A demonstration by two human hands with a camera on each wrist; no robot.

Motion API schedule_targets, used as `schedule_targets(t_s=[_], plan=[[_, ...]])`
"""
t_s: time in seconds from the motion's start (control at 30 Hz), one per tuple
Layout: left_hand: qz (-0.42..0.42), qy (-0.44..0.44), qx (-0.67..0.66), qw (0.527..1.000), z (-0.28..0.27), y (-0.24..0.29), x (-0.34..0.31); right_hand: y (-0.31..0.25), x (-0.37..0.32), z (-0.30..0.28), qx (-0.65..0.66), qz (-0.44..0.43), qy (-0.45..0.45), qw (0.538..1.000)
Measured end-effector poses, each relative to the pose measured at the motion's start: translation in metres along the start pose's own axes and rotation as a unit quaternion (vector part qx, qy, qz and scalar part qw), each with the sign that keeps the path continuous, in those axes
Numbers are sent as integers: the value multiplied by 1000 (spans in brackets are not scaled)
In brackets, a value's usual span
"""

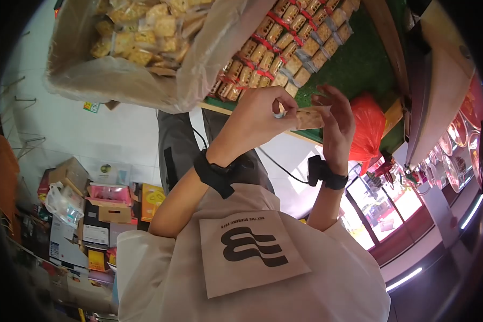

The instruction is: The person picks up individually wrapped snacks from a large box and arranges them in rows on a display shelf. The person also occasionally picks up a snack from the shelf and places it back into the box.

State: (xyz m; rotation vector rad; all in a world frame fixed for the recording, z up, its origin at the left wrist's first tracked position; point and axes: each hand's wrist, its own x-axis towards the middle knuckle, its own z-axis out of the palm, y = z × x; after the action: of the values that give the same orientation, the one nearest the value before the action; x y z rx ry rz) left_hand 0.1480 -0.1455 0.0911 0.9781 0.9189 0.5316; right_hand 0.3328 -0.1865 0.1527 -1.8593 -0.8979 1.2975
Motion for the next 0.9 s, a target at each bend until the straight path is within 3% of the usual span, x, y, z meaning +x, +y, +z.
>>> schedule_targets(t_s=[0.1,0.23,0.37,0.5,0.63,0.7,0.73,0.8,0.83,0.9], plan=[[-25,31,-34,999,14,-18,-3,32,-20,-16,42,33,66,996],[-41,58,-61,996,23,-32,2,62,-36,-18,172,90,29,981],[-39,39,-66,996,29,-28,8,64,-28,-6,180,69,53,980],[0,86,-88,992,34,-32,13,70,-13,-24,236,68,63,967],[29,116,-71,990,19,-34,2,89,40,-106,229,-3,34,973],[31,106,-58,992,-8,-35,-14,50,82,-101,212,40,123,969],[27,100,-43,994,-24,-32,-25,80,112,-162,223,43,79,971],[-39,147,-59,987,-48,-36,-49,112,172,-234,197,49,82,976],[-46,125,-39,990,-64,-35,-61,115,195,-242,160,52,130,977],[-73,111,-16,991,-82,-27,-86,131,243,-274,129,59,67,988]])
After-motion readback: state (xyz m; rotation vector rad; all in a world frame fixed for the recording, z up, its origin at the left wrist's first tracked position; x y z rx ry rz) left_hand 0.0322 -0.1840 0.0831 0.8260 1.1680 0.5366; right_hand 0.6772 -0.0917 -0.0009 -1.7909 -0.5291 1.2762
